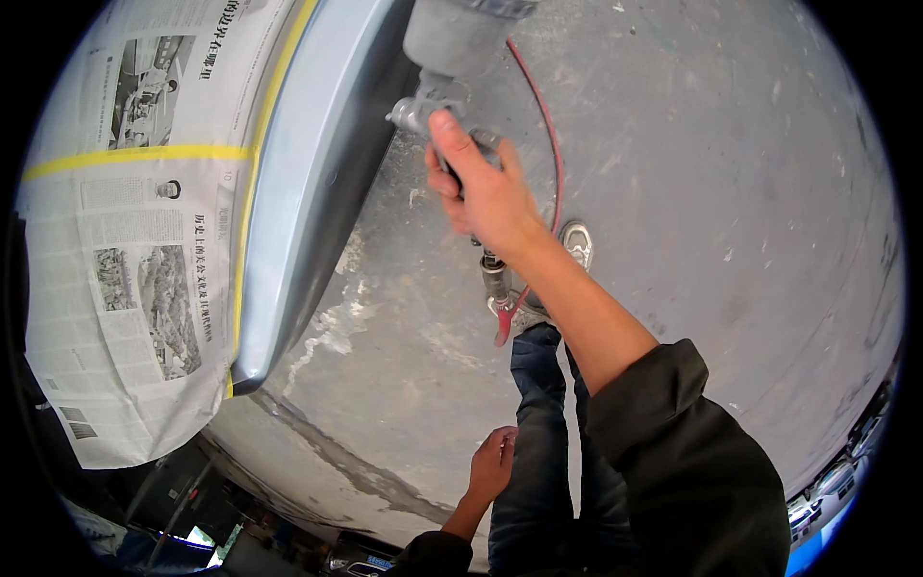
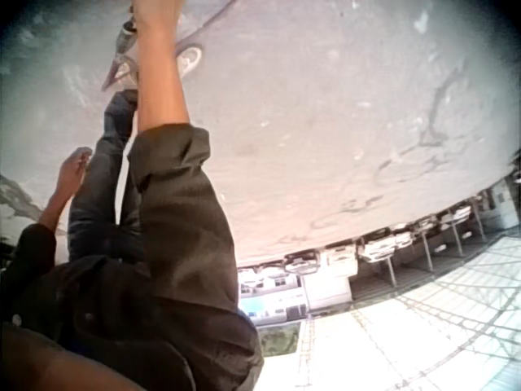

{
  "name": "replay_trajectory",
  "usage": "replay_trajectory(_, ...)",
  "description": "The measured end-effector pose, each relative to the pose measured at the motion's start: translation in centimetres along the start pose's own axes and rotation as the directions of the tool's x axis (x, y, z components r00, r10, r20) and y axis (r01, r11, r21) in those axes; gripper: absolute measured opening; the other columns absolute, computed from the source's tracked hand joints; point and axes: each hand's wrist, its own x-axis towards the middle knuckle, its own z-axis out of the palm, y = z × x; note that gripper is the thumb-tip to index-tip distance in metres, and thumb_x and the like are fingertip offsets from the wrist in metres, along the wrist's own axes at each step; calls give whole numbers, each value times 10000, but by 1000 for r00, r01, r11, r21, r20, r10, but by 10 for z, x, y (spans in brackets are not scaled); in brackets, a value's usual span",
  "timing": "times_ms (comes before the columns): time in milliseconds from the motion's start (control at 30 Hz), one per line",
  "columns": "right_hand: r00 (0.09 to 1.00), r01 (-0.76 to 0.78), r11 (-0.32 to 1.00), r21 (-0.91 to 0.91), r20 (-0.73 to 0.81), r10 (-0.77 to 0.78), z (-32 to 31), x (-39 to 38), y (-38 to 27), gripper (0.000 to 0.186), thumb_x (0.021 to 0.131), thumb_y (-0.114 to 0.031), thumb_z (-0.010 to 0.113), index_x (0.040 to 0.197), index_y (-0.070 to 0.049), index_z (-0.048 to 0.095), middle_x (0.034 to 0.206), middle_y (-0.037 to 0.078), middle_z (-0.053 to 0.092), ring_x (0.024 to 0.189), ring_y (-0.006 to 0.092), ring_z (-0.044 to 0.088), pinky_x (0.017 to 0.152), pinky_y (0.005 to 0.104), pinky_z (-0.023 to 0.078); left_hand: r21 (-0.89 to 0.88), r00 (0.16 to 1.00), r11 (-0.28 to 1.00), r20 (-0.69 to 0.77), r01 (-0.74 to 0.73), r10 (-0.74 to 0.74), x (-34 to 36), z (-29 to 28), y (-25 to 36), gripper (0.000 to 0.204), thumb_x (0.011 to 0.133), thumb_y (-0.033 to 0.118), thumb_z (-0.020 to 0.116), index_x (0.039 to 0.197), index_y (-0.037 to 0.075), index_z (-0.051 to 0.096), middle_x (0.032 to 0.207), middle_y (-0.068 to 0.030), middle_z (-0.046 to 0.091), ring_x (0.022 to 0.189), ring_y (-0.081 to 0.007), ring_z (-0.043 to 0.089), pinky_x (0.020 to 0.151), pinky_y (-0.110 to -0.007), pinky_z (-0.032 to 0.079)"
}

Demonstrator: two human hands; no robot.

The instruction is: The person uses a spray gun to apply paint to a car bumper that is masked with newspaper and tape. They move the spray gun in steady passes across the surface to cover it evenly.

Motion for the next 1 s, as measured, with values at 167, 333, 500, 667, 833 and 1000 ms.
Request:
replay_trajectory(167,975,187,982,-19,-120,-188,2,1,-21,479,952,-544,506,875,-73,544,610,-15,456,412,59,315,399,247,221,-6,1000,1000,-9,2,-2,0,0,6,201,964,80,504,1152,46,569,1059,-146,672,942,-293,675,795,-359,539)
replay_trajectory(333,994,15,991,-134,-103,-29,34,-14,-18,482,947,-546,512,837,-78,540,600,-26,441,424,59,330,411,241,234,-17,999,1000,-48,15,-15,-3,-3,0,205,960,86,509,1152,51,574,1053,-147,670,941,-305,670,793,-363,537)
replay_trajectory(500,992,-117,953,-278,-76,100,66,-41,19,565,900,-569,588,979,-14,521,648,-18,472,485,64,381,458,234,299,-79,995,997,-93,16,-24,-10,-2,-4,204,960,93,514,1150,52,576,1048,-147,671,940,-316,667,799,-369,533)
replay_trajectory(667,981,-145,920,-365,67,181,89,-66,38,810,864,-614,620,1233,100,522,708,9,531,571,74,439,538,225,379,-153,990,988,-136,22,-44,-20,0,-7,203,957,94,519,1147,51,576,1046,-150,677,951,-324,665,809,-378,529)
replay_trajectory(833,999,-27,920,-390,-41,12,102,-63,16,638,880,-598,610,1054,15,582,699,5,529,536,70,435,478,229,359,-213,977,977,-206,14,-59,-35,3,-22,204,956,101,519,1145,52,578,1040,-157,680,961,-336,663,812,-388,529)
replay_trajectory(1000,993,-29,890,-456,-114,-25,133,-58,20,503,906,-564,588,807,-71,564,629,-14,494,442,61,378,392,223,257,-269,960,963,-268,13,-87,-45,14,-47,187,948,112,525,1121,69,582,1029,-151,678,962,-349,650,809,-413,523)
